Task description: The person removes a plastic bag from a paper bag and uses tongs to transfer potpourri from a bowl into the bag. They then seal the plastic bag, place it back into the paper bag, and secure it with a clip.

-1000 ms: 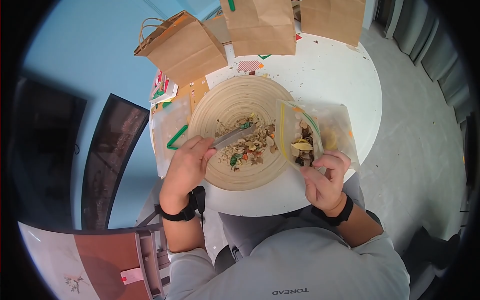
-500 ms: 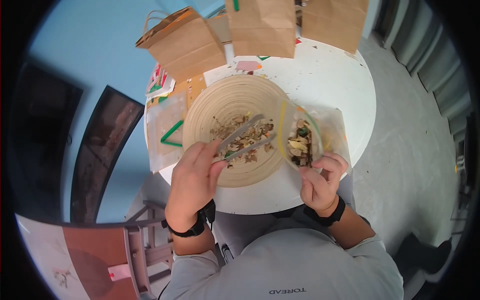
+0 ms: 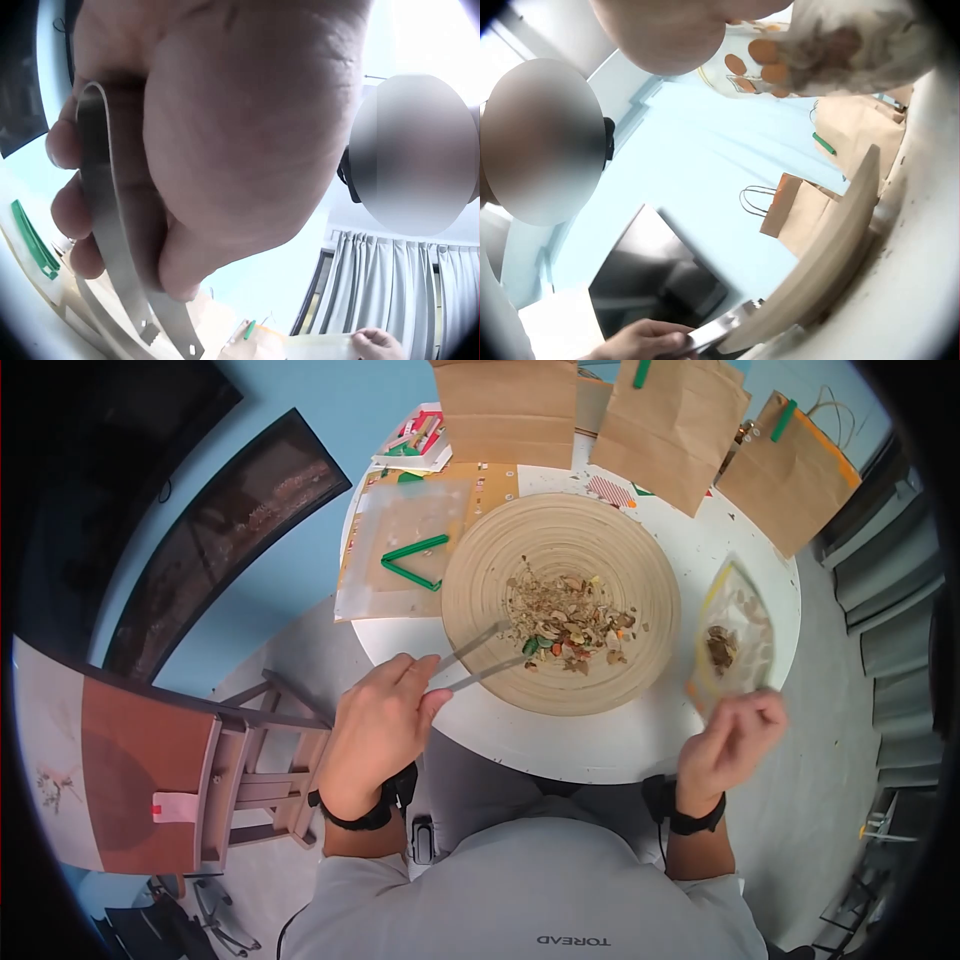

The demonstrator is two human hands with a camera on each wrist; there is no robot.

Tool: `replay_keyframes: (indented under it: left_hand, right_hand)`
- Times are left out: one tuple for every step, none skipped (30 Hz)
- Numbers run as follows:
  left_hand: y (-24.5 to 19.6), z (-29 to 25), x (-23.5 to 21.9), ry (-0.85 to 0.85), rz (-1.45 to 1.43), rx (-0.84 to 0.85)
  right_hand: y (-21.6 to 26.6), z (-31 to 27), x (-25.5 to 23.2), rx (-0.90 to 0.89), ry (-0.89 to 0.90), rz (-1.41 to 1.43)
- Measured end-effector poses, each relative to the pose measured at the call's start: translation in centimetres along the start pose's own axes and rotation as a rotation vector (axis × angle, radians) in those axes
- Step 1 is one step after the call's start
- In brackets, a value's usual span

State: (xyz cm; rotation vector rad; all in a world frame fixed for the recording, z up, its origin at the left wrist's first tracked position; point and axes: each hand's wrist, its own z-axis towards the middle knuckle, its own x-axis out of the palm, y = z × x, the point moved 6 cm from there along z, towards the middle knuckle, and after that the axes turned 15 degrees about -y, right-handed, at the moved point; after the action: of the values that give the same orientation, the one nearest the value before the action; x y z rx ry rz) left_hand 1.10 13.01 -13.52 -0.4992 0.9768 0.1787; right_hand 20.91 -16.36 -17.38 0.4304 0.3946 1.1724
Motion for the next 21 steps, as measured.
replay_keyframes:
  left_hand:
    - [-0.5, 0.4, 0.1, 0.031, 0.028, 0.025]
    - [-0.8, 0.6, 0.5, 0.064, 0.046, 0.037]
    - [-1.2, 0.7, 0.9, 0.100, 0.072, 0.060]
    - [-1.3, 0.8, 1.2, 0.083, 0.077, 0.069]
    - [-1.3, 0.9, 1.6, 0.065, 0.084, 0.080]
    - [-1.2, 0.9, 1.8, 0.045, 0.093, 0.093]
    - [-1.0, 1.0, 1.9, 0.042, 0.086, 0.095]
    - [-0.8, 1.0, 2.1, 0.042, 0.077, 0.101]
    - [-0.8, 1.0, 2.2, 0.045, 0.066, 0.107]
    - [-0.7, 1.1, 2.3, 0.025, 0.058, 0.112]
    - [-0.7, 1.1, 2.3, 0.006, 0.050, 0.119]
    - [-0.8, 1.1, 2.3, -0.013, 0.040, 0.125]
    - [-0.9, 1.3, 2.2, -0.038, 0.027, 0.125]
    - [-1.3, 1.6, 1.9, -0.062, 0.013, 0.125]
    - [-1.6, 1.8, 1.8, -0.085, 0.000, 0.125]
    - [-1.8, 2.1, 1.8, -0.109, -0.012, 0.135]
    - [-2.1, 2.5, 1.8, -0.132, -0.024, 0.143]
    - [-2.5, 2.9, 1.8, -0.155, -0.035, 0.153]
    - [-3.1, 3.3, 1.8, -0.149, -0.060, 0.171]
    - [-4.0, 3.8, 2.0, -0.142, -0.095, 0.192]
    - [-5.1, 4.1, 2.3, -0.135, -0.134, 0.208]
  right_hand:
    - [0.9, -0.3, 0.3, -0.123, 0.154, -0.059]
    - [2.4, -1.8, 1.2, -0.219, 0.228, -0.048]
    - [2.3, -2.7, 1.4, -0.209, 0.250, -0.052]
    - [2.1, -3.5, 1.5, -0.198, 0.270, -0.055]
    - [1.8, -4.2, 1.4, -0.189, 0.275, -0.052]
    - [1.6, -4.8, 1.3, -0.179, 0.279, -0.048]
    - [1.3, -5.1, 1.4, -0.169, 0.281, -0.046]
    - [1.2, -5.3, 1.6, -0.167, 0.297, -0.044]
    - [1.2, -5.4, 1.6, -0.164, 0.315, -0.046]
    - [1.1, -5.6, 1.6, -0.159, 0.332, -0.050]
    - [1.1, -5.7, 1.6, -0.150, 0.328, -0.036]
    - [1.1, -5.7, 1.7, -0.141, 0.326, -0.023]
    - [1.0, -5.6, 1.8, -0.136, 0.320, -0.008]
    - [1.0, -5.6, 1.9, -0.135, 0.323, -0.003]
    - [1.0, -5.6, 1.9, -0.132, 0.325, 0.002]
    - [1.1, -5.6, 1.9, -0.127, 0.326, 0.008]
    - [1.1, -5.6, 1.8, -0.137, 0.328, 0.016]
    - [1.1, -5.7, 1.7, -0.146, 0.328, 0.023]
    - [1.2, -5.6, 1.7, -0.156, 0.323, 0.024]
    - [1.2, -5.6, 1.7, -0.154, 0.317, 0.028]
    - [1.2, -5.5, 1.8, -0.155, 0.316, 0.031]
